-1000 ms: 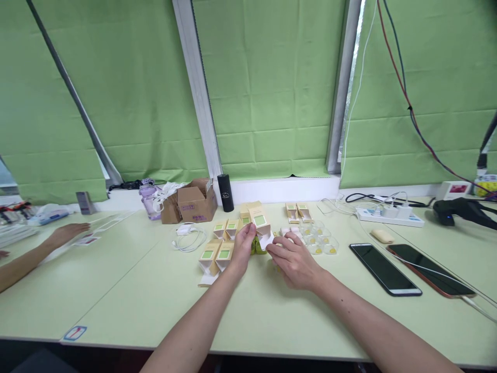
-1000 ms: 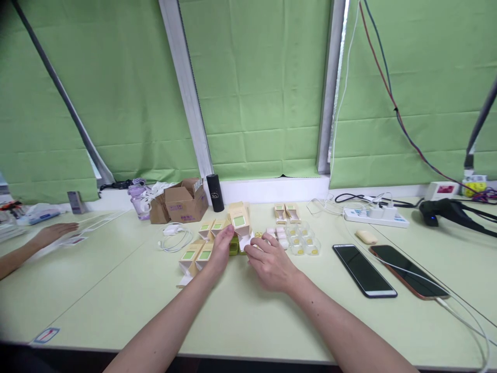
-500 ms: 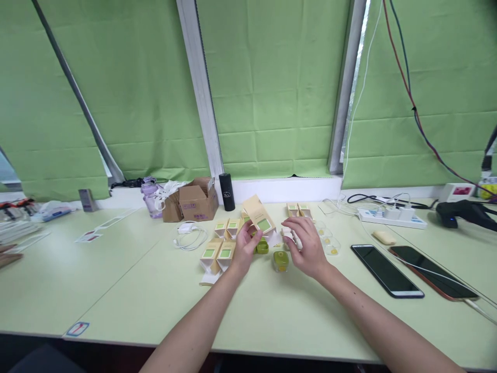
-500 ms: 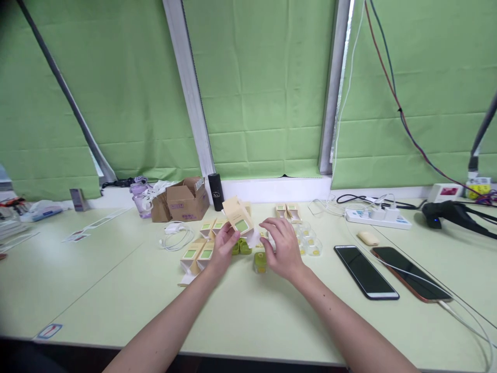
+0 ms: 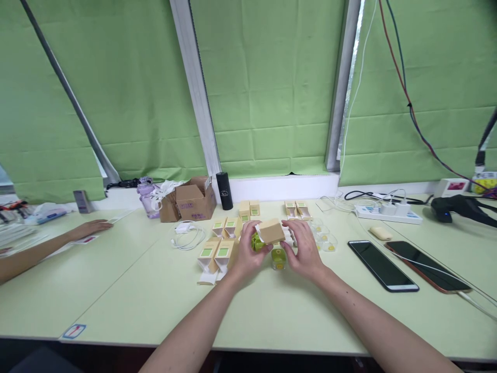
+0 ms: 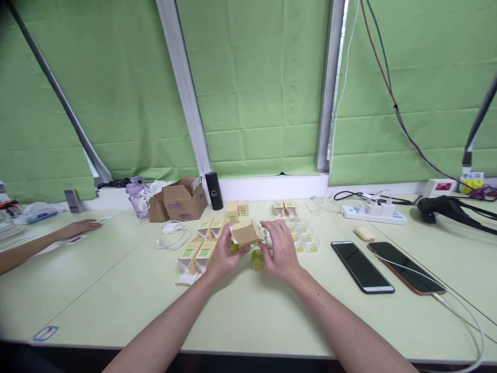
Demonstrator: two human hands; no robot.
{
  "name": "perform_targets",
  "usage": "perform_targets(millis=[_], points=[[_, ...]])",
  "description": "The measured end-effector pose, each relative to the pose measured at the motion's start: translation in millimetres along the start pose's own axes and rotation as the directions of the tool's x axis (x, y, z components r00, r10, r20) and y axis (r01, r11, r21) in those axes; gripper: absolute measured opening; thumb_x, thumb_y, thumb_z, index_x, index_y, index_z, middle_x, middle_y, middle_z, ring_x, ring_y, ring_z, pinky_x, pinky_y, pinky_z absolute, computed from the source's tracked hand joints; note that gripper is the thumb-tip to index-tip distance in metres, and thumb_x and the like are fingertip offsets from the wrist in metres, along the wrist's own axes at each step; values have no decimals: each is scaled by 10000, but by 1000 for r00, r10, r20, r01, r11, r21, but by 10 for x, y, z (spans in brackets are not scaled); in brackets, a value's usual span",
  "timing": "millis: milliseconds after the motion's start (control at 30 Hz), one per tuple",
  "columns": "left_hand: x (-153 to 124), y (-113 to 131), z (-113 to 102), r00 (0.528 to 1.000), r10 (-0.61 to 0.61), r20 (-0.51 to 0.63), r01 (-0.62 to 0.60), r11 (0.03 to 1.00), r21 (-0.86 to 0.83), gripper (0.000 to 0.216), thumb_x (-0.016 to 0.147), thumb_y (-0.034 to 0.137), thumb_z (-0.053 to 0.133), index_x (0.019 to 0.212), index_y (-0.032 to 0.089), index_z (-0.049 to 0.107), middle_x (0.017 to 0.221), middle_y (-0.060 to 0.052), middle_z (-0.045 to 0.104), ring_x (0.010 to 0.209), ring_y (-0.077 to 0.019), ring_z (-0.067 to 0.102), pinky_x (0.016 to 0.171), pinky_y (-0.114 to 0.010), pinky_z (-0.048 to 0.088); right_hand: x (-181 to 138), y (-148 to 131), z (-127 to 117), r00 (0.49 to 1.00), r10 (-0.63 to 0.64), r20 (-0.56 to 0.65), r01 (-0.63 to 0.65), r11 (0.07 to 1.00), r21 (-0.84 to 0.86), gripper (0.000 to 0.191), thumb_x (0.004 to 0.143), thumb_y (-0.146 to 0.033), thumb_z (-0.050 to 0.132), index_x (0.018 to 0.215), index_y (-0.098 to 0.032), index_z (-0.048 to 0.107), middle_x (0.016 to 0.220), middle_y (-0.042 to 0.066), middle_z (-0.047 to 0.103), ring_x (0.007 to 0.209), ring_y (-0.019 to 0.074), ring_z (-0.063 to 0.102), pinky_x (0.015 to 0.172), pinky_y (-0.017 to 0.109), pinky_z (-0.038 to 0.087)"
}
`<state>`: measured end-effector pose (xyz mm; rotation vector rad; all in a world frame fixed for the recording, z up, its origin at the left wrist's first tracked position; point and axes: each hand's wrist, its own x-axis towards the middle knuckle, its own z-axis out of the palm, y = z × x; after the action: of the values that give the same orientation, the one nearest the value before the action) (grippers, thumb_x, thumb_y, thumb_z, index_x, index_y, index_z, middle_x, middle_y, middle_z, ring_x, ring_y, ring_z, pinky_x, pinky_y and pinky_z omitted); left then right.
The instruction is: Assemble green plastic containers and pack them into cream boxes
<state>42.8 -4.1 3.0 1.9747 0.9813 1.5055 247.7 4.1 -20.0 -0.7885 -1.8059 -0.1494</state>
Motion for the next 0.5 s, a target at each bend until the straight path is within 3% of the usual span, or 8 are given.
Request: perform_targets(millis=[200, 367, 500], points=[[-11, 34, -12, 978, 201, 56, -209, 950, 234, 465, 880, 97, 695, 1274, 317, 586, 1423, -89, 632, 1482, -309, 401, 1208, -566, 406, -8, -33, -30, 999, -38, 11, 38, 999, -7, 653, 849, -165, 569, 1489, -247, 468, 1328, 146, 593, 1237, 365, 547, 1040, 569, 485], [-22, -13, 21, 934, 355, 26, -334, 847, 413, 447, 866, 42, 666, 1209, 306, 554, 1475, -107, 544, 1450, -326, 382, 1162, -606, 406, -16, -29, -20, 997, -78, -10, 78, 997, -17, 627, 831, -119, 573, 1436, -266, 502, 1286, 136, 565, 1208, 358, 540, 985, 549, 509], [-36, -19, 39, 884, 467, 3, -414, 780, 470, 445, 851, 102, 715, 1189, 298, 500, 1447, -118, 493, 1396, -338, 401, 1114, -591, 416, -14, -43, -2, 989, -141, -54, 140, 990, -23, 554, 883, -74, 544, 1401, -268, 509, 1252, 133, 557, 1184, 342, 536, 981, 554, 508]])
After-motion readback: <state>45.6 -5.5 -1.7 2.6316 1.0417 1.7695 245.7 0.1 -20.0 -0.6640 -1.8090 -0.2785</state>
